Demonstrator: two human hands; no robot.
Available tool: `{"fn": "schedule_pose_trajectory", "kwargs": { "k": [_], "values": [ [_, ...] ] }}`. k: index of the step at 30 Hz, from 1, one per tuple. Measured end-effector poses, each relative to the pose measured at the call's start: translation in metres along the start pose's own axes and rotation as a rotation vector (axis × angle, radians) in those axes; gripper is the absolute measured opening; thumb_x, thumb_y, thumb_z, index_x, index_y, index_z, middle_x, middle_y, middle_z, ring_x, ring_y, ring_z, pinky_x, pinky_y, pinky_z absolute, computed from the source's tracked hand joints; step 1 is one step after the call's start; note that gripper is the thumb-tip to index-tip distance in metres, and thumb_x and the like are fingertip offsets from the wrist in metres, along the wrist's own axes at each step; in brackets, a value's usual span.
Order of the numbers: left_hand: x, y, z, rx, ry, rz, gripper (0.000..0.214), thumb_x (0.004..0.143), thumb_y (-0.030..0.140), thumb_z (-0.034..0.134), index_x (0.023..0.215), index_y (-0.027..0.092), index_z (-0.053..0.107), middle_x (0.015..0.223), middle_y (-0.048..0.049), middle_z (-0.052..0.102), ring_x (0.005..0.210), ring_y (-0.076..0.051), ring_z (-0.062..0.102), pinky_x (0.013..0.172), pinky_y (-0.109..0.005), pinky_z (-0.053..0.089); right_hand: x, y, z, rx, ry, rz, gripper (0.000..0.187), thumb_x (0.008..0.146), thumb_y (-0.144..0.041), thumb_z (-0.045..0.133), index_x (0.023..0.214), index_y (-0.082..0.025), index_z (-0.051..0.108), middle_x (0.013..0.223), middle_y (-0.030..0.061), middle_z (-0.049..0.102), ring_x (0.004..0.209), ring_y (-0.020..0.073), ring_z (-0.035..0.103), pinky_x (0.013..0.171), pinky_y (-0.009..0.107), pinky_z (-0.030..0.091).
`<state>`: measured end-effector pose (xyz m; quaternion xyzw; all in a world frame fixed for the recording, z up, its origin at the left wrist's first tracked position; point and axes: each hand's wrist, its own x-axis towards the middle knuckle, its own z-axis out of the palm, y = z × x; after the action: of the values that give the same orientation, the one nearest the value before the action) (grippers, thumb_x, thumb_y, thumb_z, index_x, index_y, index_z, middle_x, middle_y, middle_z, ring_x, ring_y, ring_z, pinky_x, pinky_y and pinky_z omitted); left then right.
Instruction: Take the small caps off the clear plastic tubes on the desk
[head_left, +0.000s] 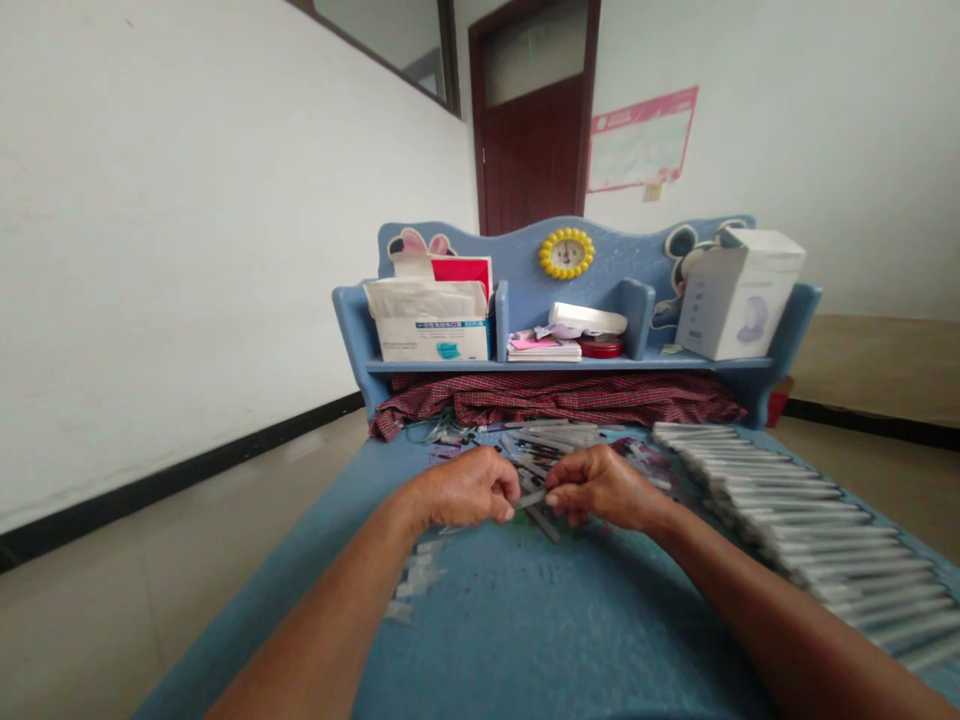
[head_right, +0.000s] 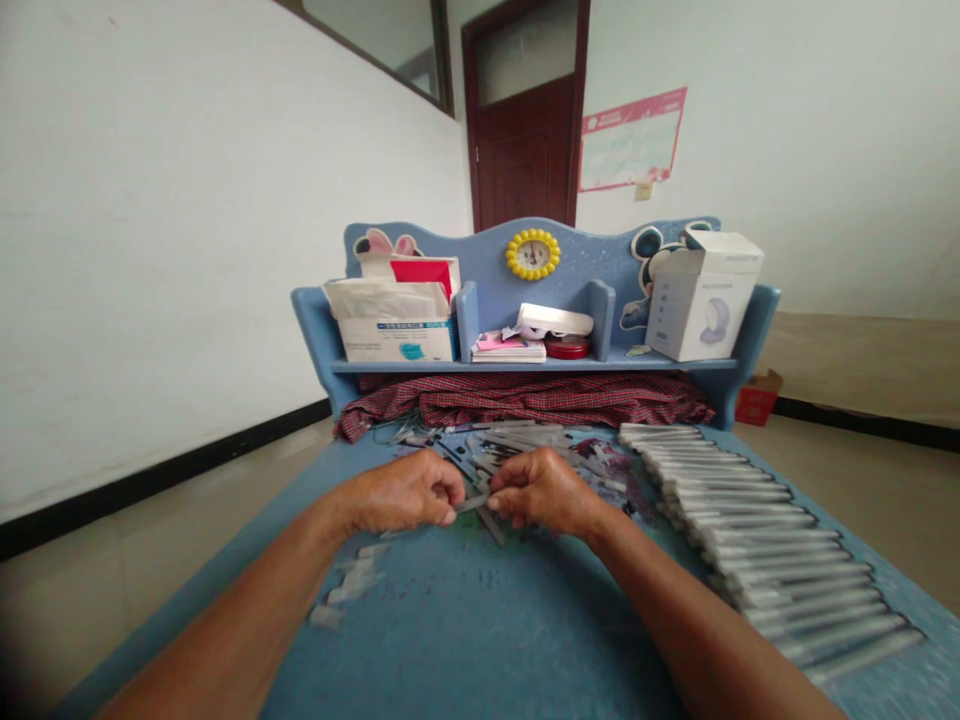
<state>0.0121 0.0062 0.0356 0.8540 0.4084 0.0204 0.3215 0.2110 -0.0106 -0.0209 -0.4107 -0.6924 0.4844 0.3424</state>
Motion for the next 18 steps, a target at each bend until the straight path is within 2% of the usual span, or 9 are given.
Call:
{"fn": "schedule_pose_trajectory", "kwargs": {
  "k": [6, 12, 15, 18],
  "values": [
    [0.0, 0.001, 0.001, 0.049, -0.046, 0.007, 0.013, 0.056, 0.016, 0.052, 0.067, 0.014, 0.06, 0.054, 0.0054, 0.046, 0.052, -0.008, 0.041, 0.046, -0.018, 0.03, -0.002, 0.0, 0.005, -0.033, -0.078, 0.046, 0.015, 0.067, -0.027, 0.06, 0.069, -0.013, 0.057, 0.049, -0.004, 0.054, 0.037, 0.0051, 0.047, 0.036, 0.015, 0.036],
    [-0.002, 0.001, -0.002, 0.09, -0.093, -0.012, 0.014, 0.055, 0.013, 0.054, 0.067, 0.014, 0.061, 0.053, 0.0061, 0.047, 0.051, -0.008, 0.042, 0.046, -0.016, 0.03, -0.004, -0.001, 0.012, -0.116, -0.175, 0.057, 0.025, 0.077, -0.033, 0.05, 0.06, -0.015, 0.049, 0.047, -0.0034, 0.053, 0.034, 0.0046, 0.046, 0.033, 0.014, 0.032],
    [-0.002, -0.001, -0.004, 0.09, -0.106, -0.007, 0.015, 0.055, 0.014, 0.055, 0.068, 0.015, 0.062, 0.053, 0.0063, 0.048, 0.052, -0.008, 0.043, 0.046, -0.016, 0.031, -0.005, 0.0, 0.012, -0.11, -0.228, 0.084, 0.029, 0.08, -0.038, 0.045, 0.063, -0.015, 0.047, 0.048, -0.0026, 0.055, 0.033, 0.0054, 0.047, 0.032, 0.014, 0.031],
    [-0.002, -0.003, -0.005, 0.089, -0.1, -0.015, 0.015, 0.055, 0.014, 0.055, 0.068, 0.015, 0.062, 0.053, 0.0059, 0.048, 0.053, -0.009, 0.044, 0.046, -0.017, 0.032, -0.004, -0.001, 0.011, -0.095, -0.237, 0.106, 0.022, 0.076, -0.037, 0.052, 0.075, -0.015, 0.05, 0.048, -0.0042, 0.055, 0.034, 0.0061, 0.048, 0.032, 0.014, 0.032]
  ]
}}
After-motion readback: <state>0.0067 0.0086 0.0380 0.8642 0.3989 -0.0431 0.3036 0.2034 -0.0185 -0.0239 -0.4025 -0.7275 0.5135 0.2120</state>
